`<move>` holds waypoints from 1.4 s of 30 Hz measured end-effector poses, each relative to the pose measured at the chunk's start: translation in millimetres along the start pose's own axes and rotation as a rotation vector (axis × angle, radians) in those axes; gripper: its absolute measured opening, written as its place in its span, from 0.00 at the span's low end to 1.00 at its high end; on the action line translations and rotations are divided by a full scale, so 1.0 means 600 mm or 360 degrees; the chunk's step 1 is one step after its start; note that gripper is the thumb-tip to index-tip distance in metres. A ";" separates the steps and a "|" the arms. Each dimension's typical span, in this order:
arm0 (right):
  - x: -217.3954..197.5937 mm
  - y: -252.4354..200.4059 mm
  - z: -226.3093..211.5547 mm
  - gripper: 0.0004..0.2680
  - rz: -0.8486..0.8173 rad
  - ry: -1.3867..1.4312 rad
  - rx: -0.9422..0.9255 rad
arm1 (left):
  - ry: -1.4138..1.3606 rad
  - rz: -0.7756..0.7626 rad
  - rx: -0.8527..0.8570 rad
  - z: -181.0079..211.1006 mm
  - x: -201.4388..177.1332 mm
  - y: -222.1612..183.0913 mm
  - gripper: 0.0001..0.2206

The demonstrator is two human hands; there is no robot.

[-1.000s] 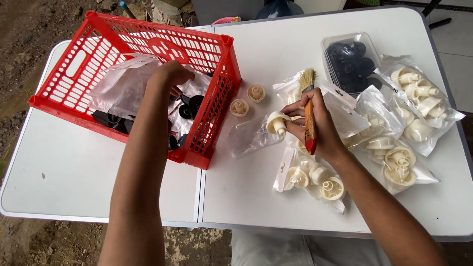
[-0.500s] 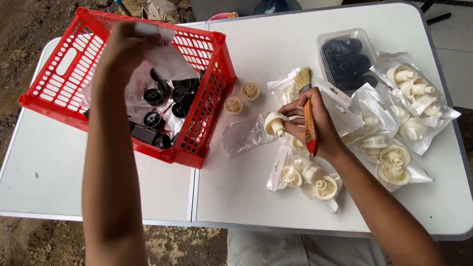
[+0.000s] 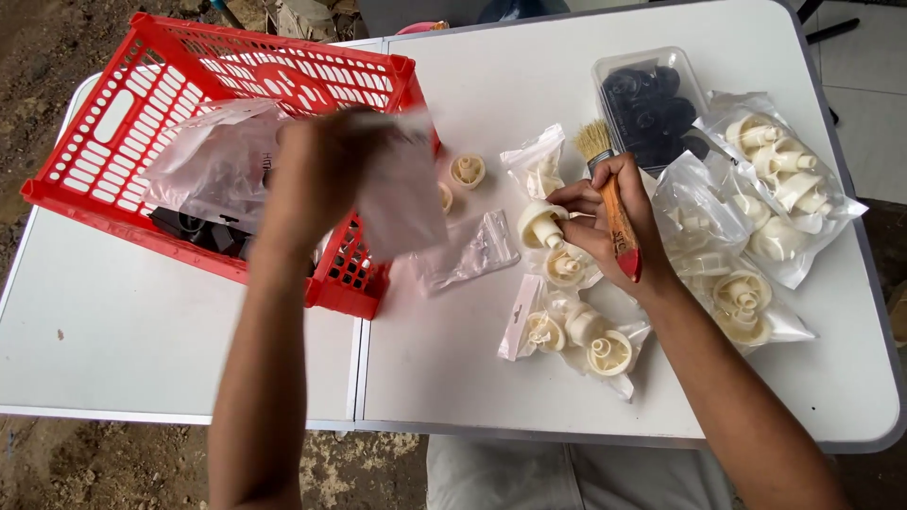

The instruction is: The person uses a brush by hand to clean several white plastic parts before placing them into small plastic bags.

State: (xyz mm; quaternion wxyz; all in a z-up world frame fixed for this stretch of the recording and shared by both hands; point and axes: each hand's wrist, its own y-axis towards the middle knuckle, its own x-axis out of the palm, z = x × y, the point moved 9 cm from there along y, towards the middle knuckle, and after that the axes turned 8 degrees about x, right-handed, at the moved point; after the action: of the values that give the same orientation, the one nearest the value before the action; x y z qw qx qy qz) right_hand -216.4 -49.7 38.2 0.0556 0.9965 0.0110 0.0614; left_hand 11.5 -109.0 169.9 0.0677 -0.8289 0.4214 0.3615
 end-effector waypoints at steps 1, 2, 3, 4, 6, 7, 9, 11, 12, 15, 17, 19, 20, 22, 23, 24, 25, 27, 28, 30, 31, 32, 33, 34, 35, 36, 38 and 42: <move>-0.007 0.003 -0.003 0.21 -0.0003 -0.0006 -0.0003 | -0.0001 0.0003 -0.0007 -0.058 0.053 -0.007 0.09; -0.010 -0.001 0.001 0.21 0.0013 -0.0046 -0.0002 | -0.0607 0.0408 -0.0352 -0.148 0.085 -0.034 0.05; -0.012 -0.005 0.004 0.21 0.0028 -0.0085 0.0000 | -0.1199 0.0831 -0.0697 -0.239 0.135 -0.075 0.04; -0.011 -0.004 0.006 0.21 0.0016 -0.0080 0.0008 | -0.1194 0.0819 -0.0706 -0.229 0.149 -0.075 0.04; -0.014 0.000 0.005 0.21 0.0039 -0.0128 0.0018 | -0.1923 0.0429 -0.0658 -0.190 0.220 -0.054 0.07; -0.008 0.003 0.003 0.21 0.0032 -0.0127 0.0012 | -0.1915 0.0433 -0.0664 -0.189 0.202 -0.059 0.07; 0.000 0.009 0.003 0.22 0.0017 -0.0161 0.0037 | -0.1819 -0.0668 -0.0760 -0.139 0.244 -0.082 0.28; 0.011 0.013 0.004 0.21 0.0003 -0.0151 0.0051 | -0.1792 -0.0540 -0.0804 -0.191 0.362 -0.105 0.24; 0.016 0.015 0.004 0.21 0.0000 -0.0148 0.0059 | -0.1767 -0.0401 -0.0834 -0.222 0.417 -0.116 0.20; 0.036 0.025 0.001 0.21 -0.0022 -0.0159 0.0059 | -0.1448 -0.1216 -0.0981 -0.233 0.511 -0.188 0.39; 0.042 0.032 0.002 0.21 -0.0018 -0.0146 0.0068 | -0.1438 -0.1144 -0.0983 -0.236 0.545 -0.177 0.37; 0.038 0.037 0.005 0.21 0.0002 -0.0143 0.0071 | -0.1436 -0.1060 -0.0971 -0.241 0.587 -0.163 0.36; 0.036 0.034 0.011 0.21 0.0006 -0.0138 0.0082 | -0.1270 -0.0967 -0.0833 -0.247 0.603 -0.154 0.34; 0.030 0.031 0.021 0.21 0.0017 -0.0136 0.0094 | -0.1109 -0.0871 -0.0691 -0.253 0.625 -0.144 0.32; 0.027 0.033 0.026 0.21 0.0021 -0.0132 0.0095 | -0.0842 -0.0699 -0.0616 -0.266 0.615 -0.131 0.26; 0.025 0.033 0.031 0.21 0.0022 -0.0131 0.0099 | -0.0581 -0.0528 -0.0542 -0.273 0.603 -0.123 0.20; 0.032 0.029 0.023 0.21 0.0025 -0.0136 0.0105 | -0.0589 -0.0529 -0.0540 -0.275 0.583 -0.119 0.20; 0.041 0.033 0.008 0.19 0.0087 -0.0322 0.0148 | -0.0728 -0.0647 -0.0584 -0.285 0.555 -0.117 0.10; 0.043 0.035 0.006 0.19 0.0082 -0.0325 0.0154 | -0.0733 -0.0653 -0.0588 -0.283 0.551 -0.115 0.10; 0.049 0.036 0.002 0.19 0.0076 -0.0340 0.0147 | -0.1232 -0.1181 -0.0847 -0.263 0.587 -0.157 0.25; 0.054 0.036 0.005 0.19 0.0066 -0.0338 0.0153 | -0.1231 -0.1191 -0.0855 -0.258 0.565 -0.159 0.25; 0.058 0.038 0.005 0.19 0.0062 -0.0340 0.0156 | -0.1364 -0.1220 -0.0936 -0.252 0.546 -0.161 0.26; 0.061 0.040 0.006 0.19 0.0059 -0.0341 0.0159 | -0.1499 -0.1247 -0.1016 -0.245 0.528 -0.161 0.29; 0.065 0.043 0.009 0.19 0.0055 -0.0344 0.0162 | -0.1502 -0.1250 -0.1019 -0.249 0.552 -0.165 0.29; 0.070 0.046 0.012 0.19 0.0041 -0.0339 0.0163 | -0.1448 -0.1072 -0.0967 -0.260 0.567 -0.155 0.28; 0.073 0.049 0.015 0.19 0.0027 -0.0335 0.0166 | -0.1393 -0.0896 -0.0914 -0.269 0.579 -0.146 0.26; 0.078 0.049 0.017 0.19 0.0027 -0.0341 0.0181 | -0.1352 -0.0558 -0.0865 -0.281 0.582 -0.136 0.19; 0.083 0.047 0.021 0.19 0.0030 -0.0333 0.0213 | -0.1312 0.0188 -0.0879 -0.314 0.540 -0.133 0.09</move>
State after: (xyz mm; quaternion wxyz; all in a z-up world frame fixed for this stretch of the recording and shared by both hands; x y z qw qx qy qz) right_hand -165.3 -77.5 34.9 -0.0106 0.9990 -0.0002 -0.0432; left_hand 297.5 -347.3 79.4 -0.0138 -0.5789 0.2943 0.7603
